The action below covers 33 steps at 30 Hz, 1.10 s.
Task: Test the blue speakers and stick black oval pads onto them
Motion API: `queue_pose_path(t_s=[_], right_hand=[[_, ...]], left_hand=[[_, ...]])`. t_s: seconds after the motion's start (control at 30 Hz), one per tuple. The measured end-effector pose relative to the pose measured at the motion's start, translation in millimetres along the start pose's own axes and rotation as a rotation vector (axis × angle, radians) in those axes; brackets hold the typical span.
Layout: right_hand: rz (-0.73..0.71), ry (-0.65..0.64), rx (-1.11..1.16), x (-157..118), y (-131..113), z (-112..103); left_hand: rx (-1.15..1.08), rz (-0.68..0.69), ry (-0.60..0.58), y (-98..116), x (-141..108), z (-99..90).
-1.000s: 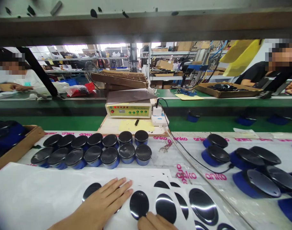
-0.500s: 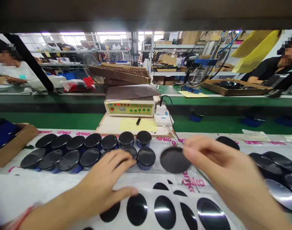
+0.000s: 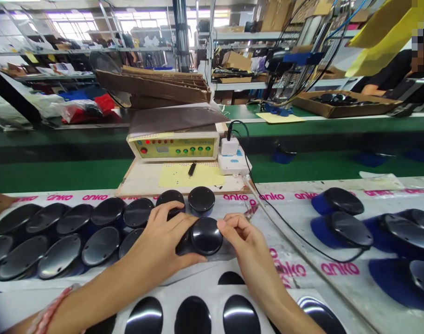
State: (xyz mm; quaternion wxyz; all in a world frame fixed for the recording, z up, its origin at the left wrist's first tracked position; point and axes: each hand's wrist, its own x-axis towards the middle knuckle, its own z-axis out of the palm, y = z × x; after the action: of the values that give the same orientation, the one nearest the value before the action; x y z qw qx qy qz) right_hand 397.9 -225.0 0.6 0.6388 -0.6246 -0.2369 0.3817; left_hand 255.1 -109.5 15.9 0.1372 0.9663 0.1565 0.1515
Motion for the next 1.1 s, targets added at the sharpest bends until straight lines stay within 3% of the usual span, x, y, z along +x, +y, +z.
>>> queue_pose_path(t_s=[0.37, 0.77, 1.1], right_hand=[[-0.048, -0.035, -0.069, 2, 11, -4], [-0.262, 0.063, -0.364, -1, 6, 3], [-0.333, 0.067, -0.458, 0, 8, 3]], left_hand=[[0.039, 0.029, -0.004, -2, 0, 2.0], [0.049, 0.046, -0.007, -1, 2, 0.6], [0.072, 0.055, 0.001, -1, 2, 1.3]])
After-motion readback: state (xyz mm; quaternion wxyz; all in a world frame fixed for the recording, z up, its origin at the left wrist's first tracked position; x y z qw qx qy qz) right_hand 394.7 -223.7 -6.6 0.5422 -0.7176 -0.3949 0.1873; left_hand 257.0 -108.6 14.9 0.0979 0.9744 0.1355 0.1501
